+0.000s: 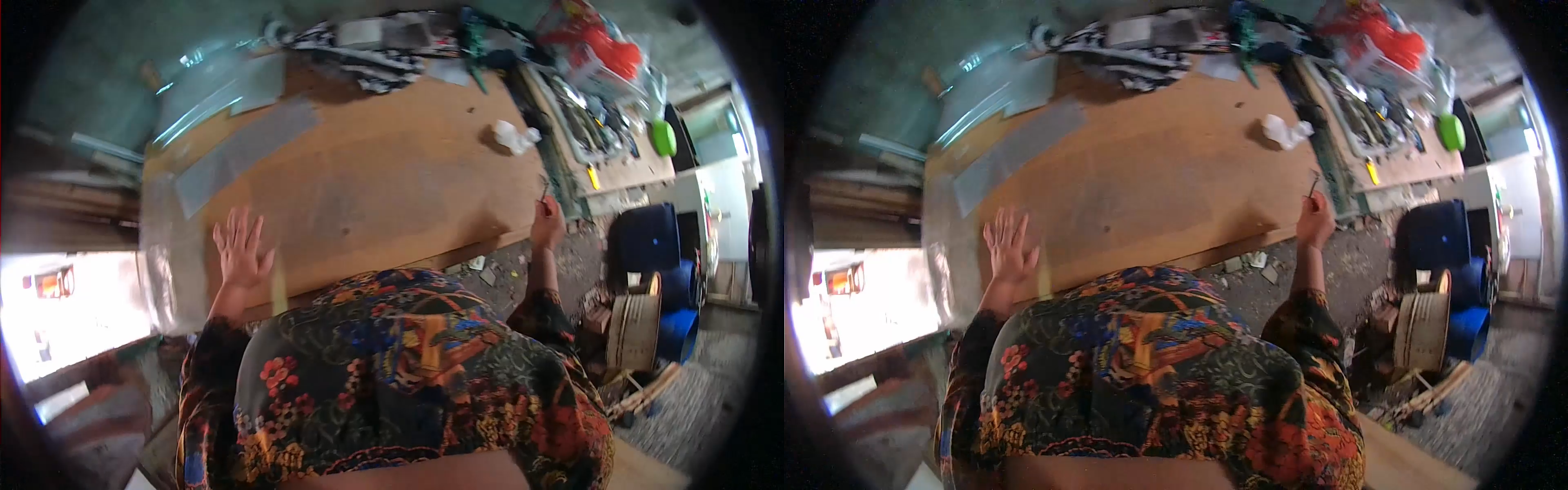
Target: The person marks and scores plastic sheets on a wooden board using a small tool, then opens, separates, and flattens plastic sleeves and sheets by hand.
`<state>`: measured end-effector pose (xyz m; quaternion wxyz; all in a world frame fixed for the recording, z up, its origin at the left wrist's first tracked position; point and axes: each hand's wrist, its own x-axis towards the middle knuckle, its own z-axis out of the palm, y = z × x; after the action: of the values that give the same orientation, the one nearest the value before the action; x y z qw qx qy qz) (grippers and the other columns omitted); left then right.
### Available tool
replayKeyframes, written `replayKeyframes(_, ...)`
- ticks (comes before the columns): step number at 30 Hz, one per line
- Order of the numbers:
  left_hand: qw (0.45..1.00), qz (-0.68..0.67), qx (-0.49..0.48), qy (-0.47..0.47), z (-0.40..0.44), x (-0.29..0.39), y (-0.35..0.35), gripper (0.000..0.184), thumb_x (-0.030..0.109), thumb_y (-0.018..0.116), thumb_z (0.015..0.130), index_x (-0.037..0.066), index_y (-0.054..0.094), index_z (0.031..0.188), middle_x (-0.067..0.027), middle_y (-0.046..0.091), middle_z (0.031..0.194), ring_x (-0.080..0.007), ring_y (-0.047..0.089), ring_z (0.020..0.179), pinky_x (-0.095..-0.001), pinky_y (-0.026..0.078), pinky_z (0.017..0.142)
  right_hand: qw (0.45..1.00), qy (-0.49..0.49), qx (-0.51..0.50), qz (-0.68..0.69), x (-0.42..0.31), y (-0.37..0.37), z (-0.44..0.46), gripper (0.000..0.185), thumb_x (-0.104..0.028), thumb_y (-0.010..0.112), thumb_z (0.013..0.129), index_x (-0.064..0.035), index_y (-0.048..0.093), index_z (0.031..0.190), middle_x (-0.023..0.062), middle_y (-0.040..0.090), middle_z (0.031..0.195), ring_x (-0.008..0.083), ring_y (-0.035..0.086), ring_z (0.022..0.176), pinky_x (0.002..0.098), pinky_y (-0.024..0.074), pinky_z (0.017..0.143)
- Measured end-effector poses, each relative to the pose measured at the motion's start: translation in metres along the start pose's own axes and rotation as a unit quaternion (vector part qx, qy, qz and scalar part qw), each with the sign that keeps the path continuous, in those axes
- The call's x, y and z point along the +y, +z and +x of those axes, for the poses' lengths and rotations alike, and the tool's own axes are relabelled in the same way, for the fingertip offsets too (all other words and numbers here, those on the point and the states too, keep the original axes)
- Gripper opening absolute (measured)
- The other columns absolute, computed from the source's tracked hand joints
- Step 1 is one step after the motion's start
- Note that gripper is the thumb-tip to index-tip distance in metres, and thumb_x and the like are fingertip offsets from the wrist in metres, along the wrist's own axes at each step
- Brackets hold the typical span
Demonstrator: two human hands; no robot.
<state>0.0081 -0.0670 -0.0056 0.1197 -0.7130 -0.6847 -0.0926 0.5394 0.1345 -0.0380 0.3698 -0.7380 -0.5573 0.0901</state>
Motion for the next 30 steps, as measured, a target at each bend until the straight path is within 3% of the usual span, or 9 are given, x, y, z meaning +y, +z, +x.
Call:
replayKeyframes(3,0.996,-0.028,-0.042,0.079,-0.006,0.037,0.0,0.061,0.032,0.062,0.066,0.01,0.046,0.121,-0.0129,0.033,0.133,-0.0337,0.029,0.123,-0.0543,0.021,0.096,0.997,-0.031,-0.002,-0.076,0.039,-0.001,0.02,0.022,-0.015,0.061,0.074,-0.008,0.06,0.095,0.013,0.059,0.092,0.0294,0.057,0.085,0.0352,0.0454,0.075)
replayKeyframes(6,0.977,-0.145,-0.12,0.102,-0.001,0.062,0.012,0.049,0.028,0.062,0.067,0.011,0.054,0.112,-0.0124,0.042,0.127,-0.033,0.036,0.118,-0.0477,0.026,0.096,0.992,-0.028,-0.028,-0.117,0.046,0.0,0.037,0.023,-0.016,0.061,0.074,-0.0072,0.061,0.095,0.0123,0.06,0.096,0.0265,0.058,0.09,0.0347,0.0452,0.078)
replayKeyframes(14,0.988,-0.154,-0.01,-0.028,0.007,0.074,0.024,0.009,0.013,0.055,0.073,0.009,0.061,0.079,-0.006,0.058,0.095,-0.0272,0.052,0.094,-0.0384,0.042,0.082,0.989,-0.101,-0.046,-0.099,0.052,0.015,0.05,0.021,-0.019,0.063,0.075,-0.0047,0.061,0.091,0.0173,0.056,0.089,0.0329,0.053,0.085,0.0388,0.0436,0.076)
replayKeyframes(18,0.991,-0.104,0.042,-0.069,0.011,0.078,0.028,0.007,0.013,0.055,0.072,0.009,0.058,0.077,-0.0044,0.058,0.09,-0.0243,0.054,0.089,-0.0367,0.043,0.079,0.959,-0.277,0.015,-0.061,0.004,0.04,0.039,0.031,-0.014,0.064,0.072,-0.0063,0.057,0.101,0.0153,0.054,0.095,0.0306,0.052,0.089,0.0391,0.0444,0.075)
replayKeyframes(19,0.994,-0.076,0.059,-0.047,0.015,0.081,0.022,0.008,0.013,0.054,0.072,0.01,0.057,0.078,-0.0041,0.057,0.088,-0.0234,0.054,0.088,-0.0364,0.043,0.077,0.951,-0.29,-0.107,0.017,-0.034,0.045,0.023,0.034,-0.014,0.063,0.073,-0.0063,0.054,0.105,0.0153,0.055,0.098,0.0324,0.052,0.091,0.0386,0.0444,0.076)
replayKeyframes(20,0.996,-0.05,0.075,-0.023,0.019,0.082,0.019,0.008,0.014,0.054,0.072,0.01,0.057,0.079,-0.0038,0.057,0.086,-0.0226,0.054,0.086,-0.0362,0.044,0.076,0.923,-0.298,-0.226,0.093,-0.075,0.052,0.003,0.037,-0.014,0.062,0.074,-0.0063,0.052,0.109,0.0154,0.055,0.101,0.0342,0.052,0.093,0.0381,0.0444,0.078)
replayKeyframes(21,0.996,-0.044,0.076,-0.028,0.023,0.082,0.016,0.008,0.014,0.054,0.072,0.01,0.057,0.079,-0.0038,0.057,0.086,-0.0226,0.054,0.086,-0.0362,0.044,0.076,0.858,-0.442,-0.242,0.101,-0.092,0.078,-0.013,0.036,-0.014,0.06,0.075,-0.0067,0.053,0.11,0.0145,0.055,0.106,0.0333,0.052,0.097,0.0386,0.0437,0.081)
replayKeyframes(23,0.997,-0.025,0.068,0.001,0.027,0.081,0.012,0.009,0.016,0.055,0.072,0.011,0.056,0.079,-0.0025,0.056,0.082,-0.0209,0.055,0.08,-0.0347,0.045,0.068,0.768,-0.462,-0.409,0.171,-0.163,0.1,-0.049,0.036,-0.025,0.056,0.078,-0.0114,0.053,0.112,0.0124,0.048,0.12,0.0305,0.046,0.11,0.039,0.0395,0.09)
replayKeyframes(30,0.997,-0.057,0.032,0.051,0.034,0.094,-0.015,0.014,0.026,0.06,0.074,0.012,0.057,0.078,-0.0025,0.056,0.077,-0.0201,0.056,0.066,-0.0325,0.046,0.053,0.626,-0.637,-0.449,0.028,-0.235,0.149,-0.108,0.043,-0.034,0.05,0.081,-0.0183,0.046,0.122,0.0078,0.036,0.132,0.0263,0.03,0.123,0.0495,0.0224,0.099)
